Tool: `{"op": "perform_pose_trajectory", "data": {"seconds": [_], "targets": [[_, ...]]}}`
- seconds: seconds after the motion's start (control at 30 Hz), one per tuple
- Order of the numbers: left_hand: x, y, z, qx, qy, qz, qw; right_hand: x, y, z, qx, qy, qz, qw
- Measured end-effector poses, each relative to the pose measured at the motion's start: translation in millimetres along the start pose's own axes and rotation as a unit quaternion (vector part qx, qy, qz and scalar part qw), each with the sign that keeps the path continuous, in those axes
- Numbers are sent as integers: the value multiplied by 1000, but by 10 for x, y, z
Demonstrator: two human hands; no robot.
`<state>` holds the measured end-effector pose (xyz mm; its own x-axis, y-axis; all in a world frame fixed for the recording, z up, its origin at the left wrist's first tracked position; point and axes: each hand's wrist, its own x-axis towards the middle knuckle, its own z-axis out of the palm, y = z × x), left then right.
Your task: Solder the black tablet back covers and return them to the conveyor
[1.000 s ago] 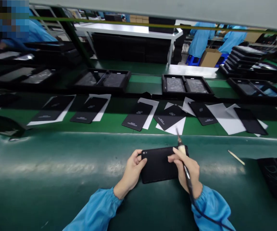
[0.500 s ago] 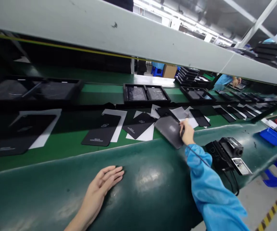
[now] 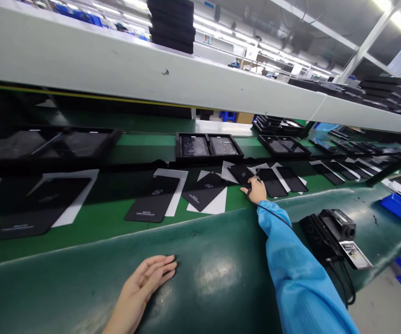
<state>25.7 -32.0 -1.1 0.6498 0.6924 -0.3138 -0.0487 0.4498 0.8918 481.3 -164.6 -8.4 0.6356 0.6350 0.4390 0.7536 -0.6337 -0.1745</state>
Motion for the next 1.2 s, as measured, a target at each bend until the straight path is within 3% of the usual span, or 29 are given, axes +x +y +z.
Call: {"op": "perform_pose_trajectory", "data": {"seconds": [0.2,0.4,0.53,0.7,0.8,0.9,1.07,1.2], "targets": [[18,-45,-43,-1,-6,-1,1000,133,9,41,-55,-68,-34,996],[12,-82,-43,-20,-1,8,1000,186,-61,46,-94,-90,-4,991],[7,-82,-49,-12,3,11,1000,240,-50,-154,-94,-43,49,993],[15,-56,-69,-22,-10,5,1000,186,-113,-671,-34,92,95,991],[27,-50,-91,-31,-29,-19,999,-65,-396,-909,47,129,49,989],[8,-41,-97,-61,-11,-8,998,-453,-853,-1004,148,88,-43,984],[-44,15,-127,-79,-10,18,997,-1099,-1610,-911,271,-29,-174,946],[-42,55,-173,-81,-19,33,996,-1379,-1872,-740,316,-44,-213,924]]}}
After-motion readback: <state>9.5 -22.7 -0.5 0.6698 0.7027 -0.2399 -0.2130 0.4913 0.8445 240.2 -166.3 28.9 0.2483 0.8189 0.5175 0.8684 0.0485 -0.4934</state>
